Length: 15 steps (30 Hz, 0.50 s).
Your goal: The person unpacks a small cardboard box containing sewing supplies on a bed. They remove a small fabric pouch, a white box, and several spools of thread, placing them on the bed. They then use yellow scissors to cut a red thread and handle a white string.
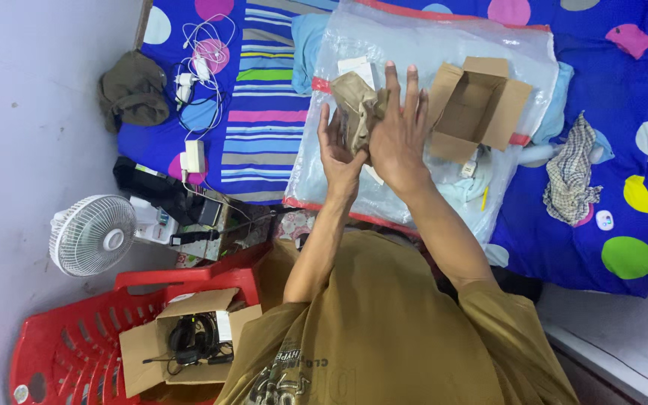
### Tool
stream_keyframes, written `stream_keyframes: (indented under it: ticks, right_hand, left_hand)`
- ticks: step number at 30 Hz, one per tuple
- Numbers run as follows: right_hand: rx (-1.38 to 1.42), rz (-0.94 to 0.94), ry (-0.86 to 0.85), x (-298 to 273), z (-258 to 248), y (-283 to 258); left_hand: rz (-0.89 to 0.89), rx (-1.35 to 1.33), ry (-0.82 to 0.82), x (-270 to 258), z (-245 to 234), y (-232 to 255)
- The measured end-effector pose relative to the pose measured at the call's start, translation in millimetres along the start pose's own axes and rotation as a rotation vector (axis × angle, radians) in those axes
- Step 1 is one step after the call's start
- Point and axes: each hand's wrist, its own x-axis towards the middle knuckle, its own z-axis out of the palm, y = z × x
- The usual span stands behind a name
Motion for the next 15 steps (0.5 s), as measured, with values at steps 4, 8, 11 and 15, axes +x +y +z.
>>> stream_keyframes:
  ticks: [4, 8, 11, 15]
  right_hand:
    - [0.072, -0.006, 0.002, 4, 20, 9]
    - [0.129, 0.011, -0.082, 7, 18, 14]
    - [0.143, -0.006, -0.132, 8, 7, 13]
    - [0.104, -0.079, -0.163, 10, -5, 9]
  left_hand:
    - [-0.031, -0.025, -0.012, 0, -5, -1]
    - [-0.061, -0.039, 0.01, -4, -5, -9]
    - [-0.055, -0.039, 0.01, -1, -6, -13]
    - [-0.056, -0.033, -0.011, 5, -7, -8]
